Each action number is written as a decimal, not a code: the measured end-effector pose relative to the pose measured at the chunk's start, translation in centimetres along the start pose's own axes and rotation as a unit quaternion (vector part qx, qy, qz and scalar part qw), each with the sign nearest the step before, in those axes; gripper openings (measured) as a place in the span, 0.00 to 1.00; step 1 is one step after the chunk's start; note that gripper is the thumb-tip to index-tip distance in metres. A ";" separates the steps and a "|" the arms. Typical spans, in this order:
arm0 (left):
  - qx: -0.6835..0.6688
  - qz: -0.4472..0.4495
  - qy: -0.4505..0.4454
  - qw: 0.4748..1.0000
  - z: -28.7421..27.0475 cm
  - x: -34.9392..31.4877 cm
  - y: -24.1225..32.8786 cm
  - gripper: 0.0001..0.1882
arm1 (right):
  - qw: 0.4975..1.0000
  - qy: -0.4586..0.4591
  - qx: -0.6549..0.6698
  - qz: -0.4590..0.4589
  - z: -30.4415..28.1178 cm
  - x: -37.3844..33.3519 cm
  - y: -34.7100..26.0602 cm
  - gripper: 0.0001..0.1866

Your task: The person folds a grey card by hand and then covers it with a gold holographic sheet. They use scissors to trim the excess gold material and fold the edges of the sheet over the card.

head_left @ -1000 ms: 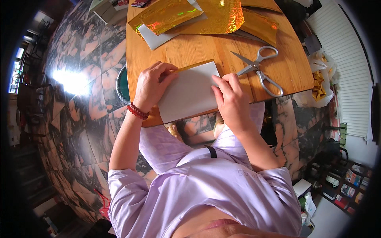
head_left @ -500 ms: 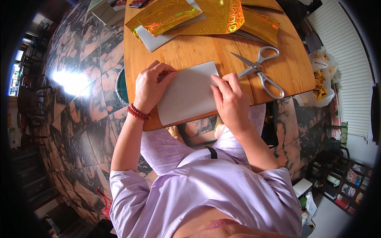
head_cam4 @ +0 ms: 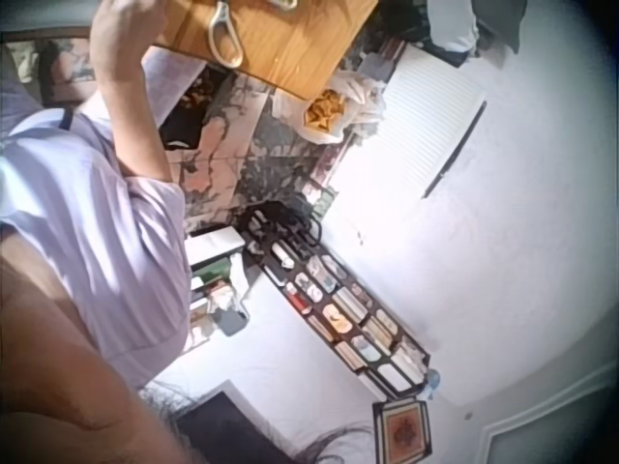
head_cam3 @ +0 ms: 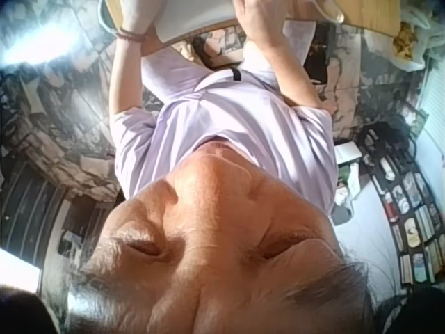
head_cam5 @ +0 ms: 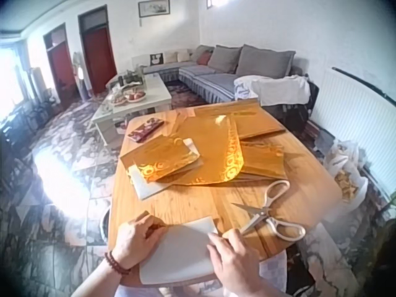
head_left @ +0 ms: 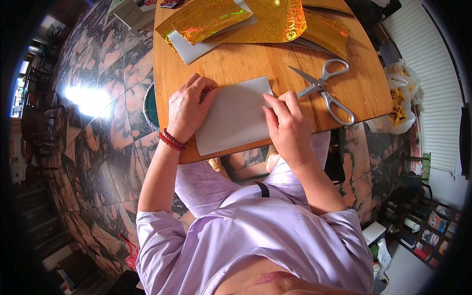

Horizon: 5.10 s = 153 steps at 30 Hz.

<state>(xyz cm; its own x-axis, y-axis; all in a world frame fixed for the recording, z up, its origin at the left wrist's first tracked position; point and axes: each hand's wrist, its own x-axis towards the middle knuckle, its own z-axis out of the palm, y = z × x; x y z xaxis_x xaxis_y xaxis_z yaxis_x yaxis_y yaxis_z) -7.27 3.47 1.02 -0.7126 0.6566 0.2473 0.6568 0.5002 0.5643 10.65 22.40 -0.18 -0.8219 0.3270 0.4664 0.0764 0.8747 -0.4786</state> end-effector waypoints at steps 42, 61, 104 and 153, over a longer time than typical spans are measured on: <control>0.164 0.024 0.008 0.986 2.6 -5.2 6.7 0.35 | 0.997 -0.012 -0.052 -0.062 0.3 -0.1 -0.1 0.15; 0.099 -0.001 0.051 0.994 4.8 -7.6 5.8 0.47 | 0.974 -0.036 -0.172 -0.143 -0.6 0.5 -0.9 0.20; 0.159 -0.002 0.063 0.985 6.7 -6.9 4.0 0.41 | 0.968 -0.165 -0.064 -0.177 0.8 -1.0 0.1 0.38; 0.098 0.151 -0.149 0.972 -1.4 -4.1 -1.1 0.48 | 0.975 -0.120 -0.110 -0.149 4.1 2.3 2.2 0.33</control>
<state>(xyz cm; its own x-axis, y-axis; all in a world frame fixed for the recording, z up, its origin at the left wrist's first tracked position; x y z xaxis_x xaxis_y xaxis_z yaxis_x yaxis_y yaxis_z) -5.42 -0.48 0.49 -0.3959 0.9101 0.1222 0.8800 0.3380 0.3336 6.61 23.58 -3.26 -0.9323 -0.0235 0.3608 -0.0882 0.9825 -0.1640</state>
